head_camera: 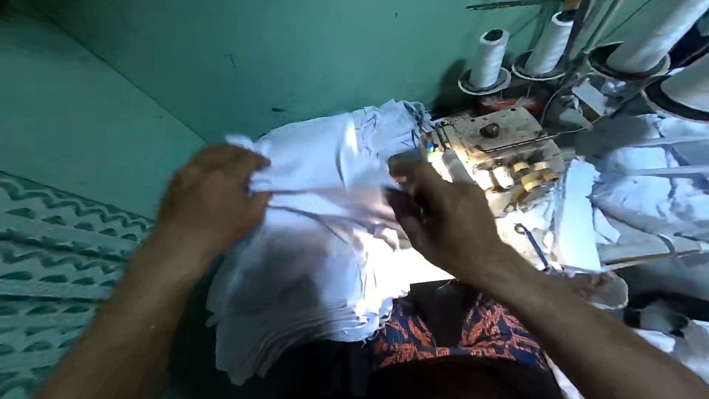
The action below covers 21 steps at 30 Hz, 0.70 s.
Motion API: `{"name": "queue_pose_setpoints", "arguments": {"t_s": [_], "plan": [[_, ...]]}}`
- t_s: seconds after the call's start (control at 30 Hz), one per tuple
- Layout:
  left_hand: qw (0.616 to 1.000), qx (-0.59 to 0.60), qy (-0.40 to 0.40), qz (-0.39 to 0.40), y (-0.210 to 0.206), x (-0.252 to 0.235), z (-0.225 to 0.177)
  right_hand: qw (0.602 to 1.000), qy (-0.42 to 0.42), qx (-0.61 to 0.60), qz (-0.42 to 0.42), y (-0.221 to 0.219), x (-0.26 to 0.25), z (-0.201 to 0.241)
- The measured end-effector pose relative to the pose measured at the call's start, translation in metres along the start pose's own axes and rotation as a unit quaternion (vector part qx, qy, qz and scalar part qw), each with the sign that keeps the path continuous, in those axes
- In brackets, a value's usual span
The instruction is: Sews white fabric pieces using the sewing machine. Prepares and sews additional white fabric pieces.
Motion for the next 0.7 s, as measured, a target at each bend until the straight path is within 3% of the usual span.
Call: {"name": "queue_pose_setpoints", "arguments": {"t_s": [0.1,0.2,0.27,0.33,0.37,0.43,0.53,0.6,0.7], "plan": [[0.992,0.113,-0.016,0.049,-0.062,-0.003,0.007,0.998,-0.045,0.017,0.046,-0.035,0.070,-0.030],[0.929,0.366,-0.012,0.051,-0.090,-0.020,-0.022,0.982,-0.095,-0.161,0.031,-0.054,0.107,-0.039],[0.869,0.487,0.007,0.087,-0.118,-0.031,-0.051,0.926,-0.172,-0.335,-0.014,-0.063,0.128,-0.047],[0.845,0.516,0.042,0.132,-0.153,-0.037,-0.083,0.850,-0.283,-0.439,-0.070,-0.070,0.153,-0.060],[0.850,0.501,0.049,0.157,-0.172,-0.040,-0.100,0.812,-0.345,-0.460,-0.094,-0.072,0.170,-0.068],[0.894,0.407,0.042,0.181,-0.207,-0.044,-0.129,0.753,-0.457,-0.456,-0.130,-0.072,0.207,-0.083],[0.959,0.229,-0.020,0.164,-0.239,-0.045,-0.159,0.701,-0.561,-0.414,-0.149,-0.065,0.252,-0.097],[0.973,0.177,-0.016,0.150,-0.240,-0.046,-0.171,0.698,-0.579,-0.388,-0.163,-0.057,0.265,-0.101],[0.985,0.138,-0.040,0.099,-0.231,-0.053,-0.186,0.743,-0.555,-0.341,-0.155,-0.048,0.262,-0.107]]}}
Point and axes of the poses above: each hand's wrist, its own x-axis away from the middle knuckle, its own y-axis out of the back of the hand, z = x × y, the point moved 7 cm from there along -x, towards the middle knuckle, and after that the axes turned 12 degrees about y, right-handed, at the moved point
